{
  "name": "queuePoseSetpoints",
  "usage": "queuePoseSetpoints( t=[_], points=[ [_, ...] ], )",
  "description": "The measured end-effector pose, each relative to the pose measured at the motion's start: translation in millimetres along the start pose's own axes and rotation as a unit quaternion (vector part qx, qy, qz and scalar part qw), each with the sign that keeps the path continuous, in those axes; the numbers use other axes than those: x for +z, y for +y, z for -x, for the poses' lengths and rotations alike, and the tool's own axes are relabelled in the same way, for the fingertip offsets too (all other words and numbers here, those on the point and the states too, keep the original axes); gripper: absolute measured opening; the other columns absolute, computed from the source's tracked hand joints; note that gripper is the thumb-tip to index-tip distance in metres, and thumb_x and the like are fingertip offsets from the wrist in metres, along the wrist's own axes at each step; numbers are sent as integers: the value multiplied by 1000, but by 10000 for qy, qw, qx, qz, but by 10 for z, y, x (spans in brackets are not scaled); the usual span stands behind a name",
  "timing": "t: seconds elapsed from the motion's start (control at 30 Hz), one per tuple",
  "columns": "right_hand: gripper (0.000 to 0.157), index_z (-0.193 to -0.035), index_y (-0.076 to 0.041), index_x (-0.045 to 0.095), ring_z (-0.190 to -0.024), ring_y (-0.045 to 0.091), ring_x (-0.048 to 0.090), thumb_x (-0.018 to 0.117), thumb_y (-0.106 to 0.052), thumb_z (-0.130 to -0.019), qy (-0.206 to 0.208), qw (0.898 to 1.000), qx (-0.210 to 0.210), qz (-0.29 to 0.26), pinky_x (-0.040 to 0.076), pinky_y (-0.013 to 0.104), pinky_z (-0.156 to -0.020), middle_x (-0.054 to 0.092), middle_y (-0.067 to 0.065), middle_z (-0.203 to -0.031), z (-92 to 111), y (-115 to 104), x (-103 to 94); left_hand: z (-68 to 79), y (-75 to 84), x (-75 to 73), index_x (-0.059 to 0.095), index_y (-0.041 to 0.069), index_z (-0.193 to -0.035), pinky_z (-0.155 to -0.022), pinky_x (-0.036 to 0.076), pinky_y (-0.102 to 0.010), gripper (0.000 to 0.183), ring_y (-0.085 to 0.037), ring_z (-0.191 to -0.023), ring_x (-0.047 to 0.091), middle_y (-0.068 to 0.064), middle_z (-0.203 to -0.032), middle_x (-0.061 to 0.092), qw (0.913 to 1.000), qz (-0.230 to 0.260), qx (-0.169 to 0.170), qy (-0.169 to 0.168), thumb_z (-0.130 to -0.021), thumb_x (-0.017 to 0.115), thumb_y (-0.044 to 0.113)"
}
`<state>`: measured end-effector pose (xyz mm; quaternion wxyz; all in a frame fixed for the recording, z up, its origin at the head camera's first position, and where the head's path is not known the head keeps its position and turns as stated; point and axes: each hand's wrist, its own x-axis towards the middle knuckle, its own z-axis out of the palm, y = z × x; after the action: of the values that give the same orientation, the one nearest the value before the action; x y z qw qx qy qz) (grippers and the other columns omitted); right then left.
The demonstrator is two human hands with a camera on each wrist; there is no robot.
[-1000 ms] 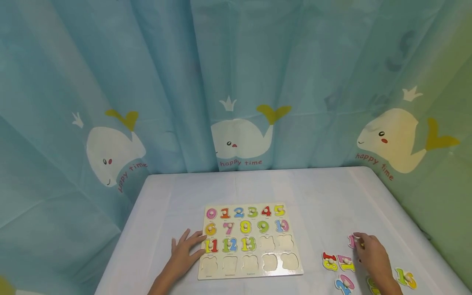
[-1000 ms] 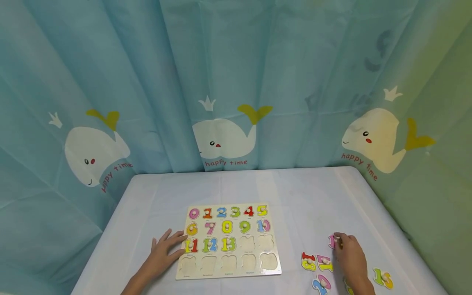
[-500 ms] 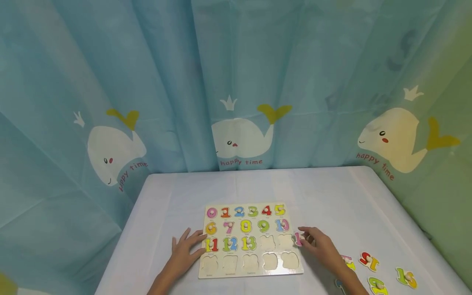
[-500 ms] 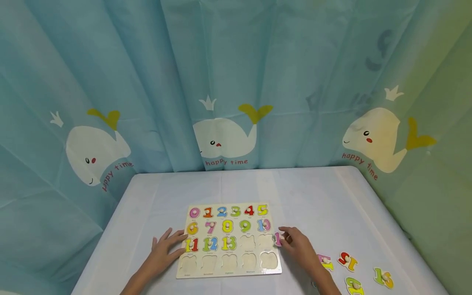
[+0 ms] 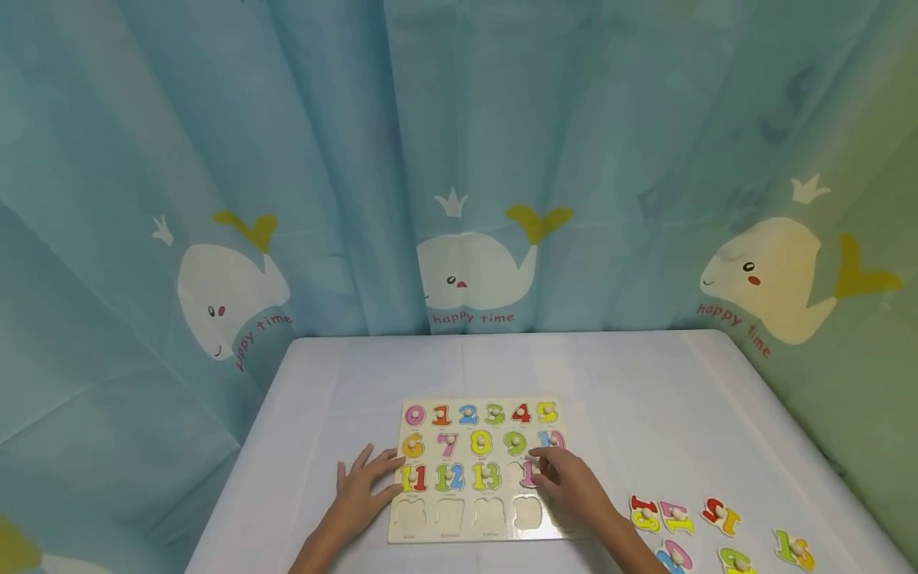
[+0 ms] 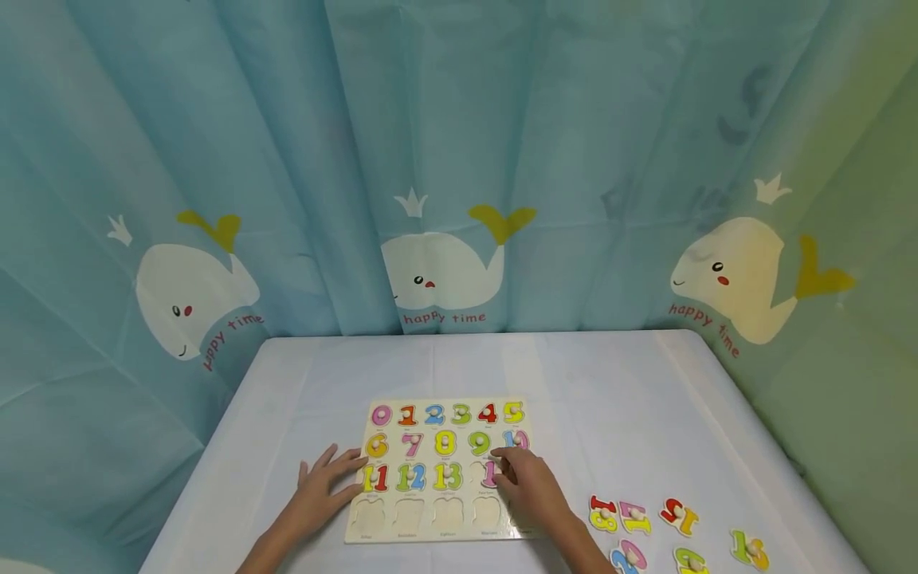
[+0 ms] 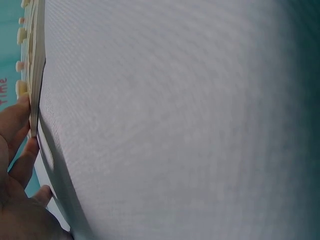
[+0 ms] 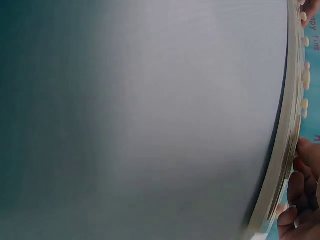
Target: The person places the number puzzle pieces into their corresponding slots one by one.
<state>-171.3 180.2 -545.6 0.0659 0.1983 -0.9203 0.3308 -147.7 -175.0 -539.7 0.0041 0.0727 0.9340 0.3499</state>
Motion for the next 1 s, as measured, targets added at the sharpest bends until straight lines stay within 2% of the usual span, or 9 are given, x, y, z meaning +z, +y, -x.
queuePoseSetpoints(
  t=[0.23,0.43,0.77,1.0],
  points=[
    [31,-107,-11,66,-78,4,48,76,-14,-79,-258,9988,72,398,47,30,-70,56,-12,-88,-46,-125,79,-2,-17,17,66,16,-118,-98,-5,-73,38,-45,-133,25,-10,-131,55,10000,32,-60,-36,-82,72,27],
    [29,-108,-11,65,-76,4,47,74,-11,-80,-512,9968,117,599,47,28,-68,54,-12,-86,-86,-214,111,1,-31,19,66,16,-118,-98,-5,-73,38,-45,-133,26,-10,-131,55,10000,16,-36,34,-81,73,26],
    [26,-108,-11,64,-70,3,47,71,-11,-83,-528,9976,367,241,47,25,-62,54,-12,-84,-68,-192,136,3,-16,16,66,16,-118,-97,-5,-74,38,-46,-132,26,-11,-131,55,10000,70,-22,13,-82,73,26],
    [25,-106,-9,65,-68,2,46,72,-10,-83,-344,9991,174,184,46,24,-59,54,-12,-82,-57,-193,143,18,-1,-11,66,17,-118,-95,-3,-76,39,-47,-131,27,-11,-130,56,10000,13,45,12,-81,73,28]
  ],
)
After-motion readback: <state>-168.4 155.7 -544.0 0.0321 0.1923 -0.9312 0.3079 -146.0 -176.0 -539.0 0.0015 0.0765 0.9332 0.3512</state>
